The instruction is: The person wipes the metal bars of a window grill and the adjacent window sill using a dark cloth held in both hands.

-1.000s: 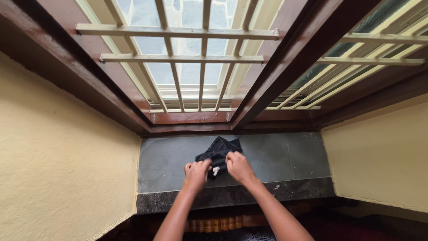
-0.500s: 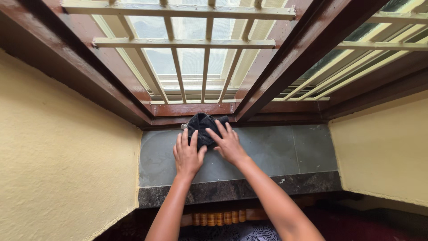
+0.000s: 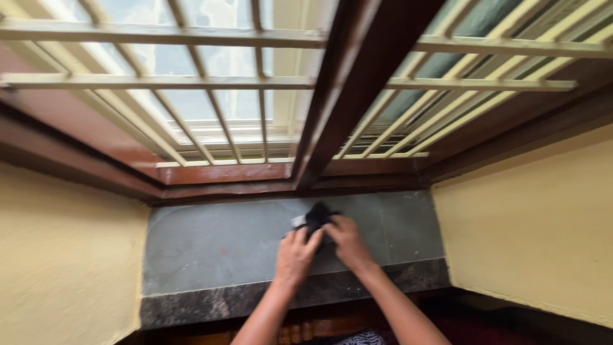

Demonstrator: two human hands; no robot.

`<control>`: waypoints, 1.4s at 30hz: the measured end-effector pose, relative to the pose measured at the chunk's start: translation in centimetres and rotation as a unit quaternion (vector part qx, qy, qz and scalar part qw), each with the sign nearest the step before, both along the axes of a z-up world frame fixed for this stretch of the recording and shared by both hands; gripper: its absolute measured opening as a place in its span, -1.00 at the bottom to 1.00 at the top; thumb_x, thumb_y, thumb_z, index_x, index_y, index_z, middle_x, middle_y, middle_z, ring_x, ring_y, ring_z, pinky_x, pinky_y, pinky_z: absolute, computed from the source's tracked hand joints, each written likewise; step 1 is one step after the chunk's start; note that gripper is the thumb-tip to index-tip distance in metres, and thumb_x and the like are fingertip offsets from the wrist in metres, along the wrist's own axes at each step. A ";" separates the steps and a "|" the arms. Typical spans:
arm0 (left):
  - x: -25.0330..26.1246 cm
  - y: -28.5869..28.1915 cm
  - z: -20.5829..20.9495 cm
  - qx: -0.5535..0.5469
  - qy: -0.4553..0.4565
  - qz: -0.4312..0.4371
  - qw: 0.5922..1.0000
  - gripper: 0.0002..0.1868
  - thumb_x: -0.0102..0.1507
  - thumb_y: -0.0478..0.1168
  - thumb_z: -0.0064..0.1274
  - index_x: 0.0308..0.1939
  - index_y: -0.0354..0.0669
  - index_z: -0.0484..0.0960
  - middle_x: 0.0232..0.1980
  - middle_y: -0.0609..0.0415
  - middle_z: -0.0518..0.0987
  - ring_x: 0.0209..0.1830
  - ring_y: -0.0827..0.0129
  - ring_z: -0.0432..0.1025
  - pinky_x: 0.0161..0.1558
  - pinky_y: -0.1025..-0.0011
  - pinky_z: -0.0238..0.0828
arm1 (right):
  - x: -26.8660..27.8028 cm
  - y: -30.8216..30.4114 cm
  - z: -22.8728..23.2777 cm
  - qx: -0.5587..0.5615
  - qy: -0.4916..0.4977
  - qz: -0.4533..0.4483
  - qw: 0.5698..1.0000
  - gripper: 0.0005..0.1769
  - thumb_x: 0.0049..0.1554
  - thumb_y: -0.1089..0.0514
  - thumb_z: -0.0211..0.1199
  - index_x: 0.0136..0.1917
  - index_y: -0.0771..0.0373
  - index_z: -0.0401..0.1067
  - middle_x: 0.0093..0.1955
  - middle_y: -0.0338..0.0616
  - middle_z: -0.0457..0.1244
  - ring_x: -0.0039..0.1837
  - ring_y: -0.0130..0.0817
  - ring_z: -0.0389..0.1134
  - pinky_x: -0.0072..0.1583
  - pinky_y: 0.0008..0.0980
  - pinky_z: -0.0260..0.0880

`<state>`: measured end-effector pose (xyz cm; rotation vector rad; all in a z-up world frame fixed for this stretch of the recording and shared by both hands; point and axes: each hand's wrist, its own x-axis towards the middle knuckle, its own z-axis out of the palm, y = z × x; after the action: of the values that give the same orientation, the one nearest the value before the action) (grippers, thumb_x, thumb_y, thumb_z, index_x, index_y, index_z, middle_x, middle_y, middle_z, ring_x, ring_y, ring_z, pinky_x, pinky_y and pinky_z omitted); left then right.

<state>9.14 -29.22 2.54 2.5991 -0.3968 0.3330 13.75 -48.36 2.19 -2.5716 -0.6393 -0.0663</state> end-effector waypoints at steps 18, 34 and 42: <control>12.4 -9.6 -0.8 0.034 0.040 0.106 0.993 -0.22 0.24 -0.29 -0.05 0.55 -0.31 0.11 0.58 -0.36 0.09 0.51 -0.18 0.10 0.46 0.03 0.05 | 24.2 -1.8 -0.9 -0.043 0.001 0.110 0.993 -0.56 0.14 0.03 0.21 0.27 0.16 0.43 0.26 0.07 0.33 0.34 0.06 0.31 0.31 0.02 0.26; 21.2 -16.5 -6.3 0.076 -0.163 0.019 0.984 -0.50 0.33 -0.22 -0.07 0.39 -0.08 0.44 0.35 -0.09 0.46 0.37 0.00 0.32 0.34 0.09 0.22 | 22.0 -11.0 -1.4 -0.061 -0.258 -0.253 0.930 -0.53 0.05 0.02 0.35 0.16 0.29 0.41 0.12 0.25 0.22 0.17 0.28 0.25 0.15 0.20 0.26; 17.2 -9.9 -3.4 0.036 -0.059 0.140 0.988 -0.40 0.29 -0.17 0.00 0.36 -0.42 0.39 0.48 -0.42 0.28 0.41 -0.21 0.22 0.28 0.09 0.21 | 24.2 -0.9 -3.2 0.153 -0.075 0.004 0.985 -0.76 0.24 0.13 0.16 0.12 0.27 0.48 -0.01 0.06 0.36 0.12 0.03 0.37 0.18 -0.01 0.36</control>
<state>26.37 -39.13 -0.84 2.7172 -0.0809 0.5791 37.92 -49.29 -0.99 -2.2820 -0.6399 -0.3322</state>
